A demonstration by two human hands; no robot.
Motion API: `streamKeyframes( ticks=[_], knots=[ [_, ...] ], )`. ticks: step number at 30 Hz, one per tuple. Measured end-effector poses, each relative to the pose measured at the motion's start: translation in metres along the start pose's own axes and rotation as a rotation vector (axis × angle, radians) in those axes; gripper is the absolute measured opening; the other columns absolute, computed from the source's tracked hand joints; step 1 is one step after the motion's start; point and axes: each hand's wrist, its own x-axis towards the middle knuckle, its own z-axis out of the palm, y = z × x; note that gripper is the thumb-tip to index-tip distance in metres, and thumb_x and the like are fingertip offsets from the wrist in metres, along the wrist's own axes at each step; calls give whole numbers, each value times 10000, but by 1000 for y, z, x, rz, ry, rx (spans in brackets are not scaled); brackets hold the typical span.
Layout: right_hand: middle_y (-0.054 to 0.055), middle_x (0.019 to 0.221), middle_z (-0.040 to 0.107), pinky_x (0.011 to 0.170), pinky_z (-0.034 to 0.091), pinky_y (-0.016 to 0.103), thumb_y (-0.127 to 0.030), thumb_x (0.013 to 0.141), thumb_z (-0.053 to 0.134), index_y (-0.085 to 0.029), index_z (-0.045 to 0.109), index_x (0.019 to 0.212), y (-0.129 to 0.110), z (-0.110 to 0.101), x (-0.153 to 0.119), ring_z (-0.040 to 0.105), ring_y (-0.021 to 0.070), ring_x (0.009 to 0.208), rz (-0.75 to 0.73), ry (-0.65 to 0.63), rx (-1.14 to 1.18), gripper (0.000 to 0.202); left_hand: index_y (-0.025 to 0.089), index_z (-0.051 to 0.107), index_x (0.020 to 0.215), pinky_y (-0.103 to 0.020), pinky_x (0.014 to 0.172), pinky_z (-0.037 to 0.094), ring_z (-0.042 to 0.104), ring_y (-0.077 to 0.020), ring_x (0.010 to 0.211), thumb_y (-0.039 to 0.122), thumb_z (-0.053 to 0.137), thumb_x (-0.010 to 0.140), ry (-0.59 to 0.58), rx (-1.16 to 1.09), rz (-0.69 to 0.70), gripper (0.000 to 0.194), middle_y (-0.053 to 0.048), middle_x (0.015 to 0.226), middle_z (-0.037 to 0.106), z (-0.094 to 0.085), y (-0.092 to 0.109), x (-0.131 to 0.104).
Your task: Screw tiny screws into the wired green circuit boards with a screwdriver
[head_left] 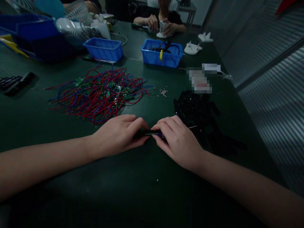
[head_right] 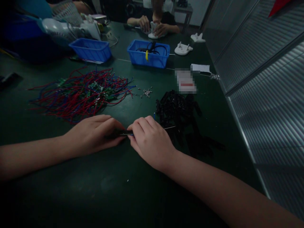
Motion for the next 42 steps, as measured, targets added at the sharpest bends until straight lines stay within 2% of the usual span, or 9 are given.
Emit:
streamKeyframes(
  ticks=[4, 11, 18, 25, 29, 33, 35, 38, 42],
  knots=[
    [50, 1048, 610, 945, 385, 354, -274, 930, 447, -148, 602, 1064, -1, 1, -1, 501, 203, 1014, -10, -6, -31, 241, 184, 548, 992, -230, 575, 400, 516, -136, 688, 399, 521, 896, -94, -114, -41, 237, -17, 767, 526, -4, 0, 2],
    [46, 980, 609, 881, 411, 358, -281, 921, 442, -159, 590, 1015, -3, 1, -1, 499, 209, 951, -59, -40, -64, 213, 174, 515, 859, -231, 574, 357, 455, -116, 663, 284, 497, 908, -183, -239, 27, 122, 1, 720, 456, -9, 0, 4],
    [51, 936, 602, 873, 406, 377, -286, 929, 404, -159, 596, 966, -4, 0, -2, 488, 209, 920, -97, -46, -92, 233, 189, 449, 792, -217, 562, 344, 453, -109, 664, 248, 499, 899, -274, -362, -31, 131, 16, 706, 427, -11, 4, 8],
    [36, 925, 580, 793, 428, 354, -298, 880, 461, -183, 571, 952, -4, 2, 3, 486, 201, 923, 42, -69, 16, 174, 209, 519, 983, -211, 580, 401, 521, -116, 704, 348, 521, 887, -267, -344, -175, 169, 2, 801, 518, -18, 1, 10],
    [50, 916, 581, 759, 434, 365, -299, 883, 437, -171, 565, 942, -7, 5, 6, 495, 208, 905, 81, -44, -2, 190, 226, 546, 1100, -235, 644, 461, 581, -162, 816, 362, 671, 746, -262, -249, -189, 400, -22, 899, 595, -32, -12, 33],
    [62, 902, 582, 734, 437, 361, -302, 883, 434, -158, 559, 919, -8, 6, 7, 494, 207, 880, 89, -27, -18, 194, 246, 563, 1118, -240, 695, 487, 619, -167, 882, 444, 646, 767, -390, -254, -110, 412, -35, 998, 637, -37, -30, 73],
    [64, 903, 582, 734, 439, 357, -307, 885, 430, -153, 560, 926, -6, 6, 7, 496, 205, 880, 113, -26, -1, 206, 245, 568, 1129, -252, 746, 498, 622, -192, 959, 478, 713, 688, -472, -250, -108, 520, -44, 1053, 641, -38, -38, 92],
    [64, 935, 583, 752, 446, 356, -318, 891, 423, -157, 560, 967, -4, 4, 6, 498, 205, 909, 140, -44, 47, 225, 257, 562, 1144, -262, 846, 487, 594, -195, 1059, 380, 703, 684, -532, -265, -91, 497, -28, 1133, 630, -38, -46, 110],
    [62, 958, 577, 771, 449, 367, -319, 893, 415, -172, 560, 975, -3, 2, 4, 487, 209, 928, 87, -83, 52, 222, 217, 516, 1183, -262, 857, 482, 588, -168, 1049, 247, 538, 767, -428, -347, -134, 417, -42, 1161, 614, -27, -56, 114]
  ],
)
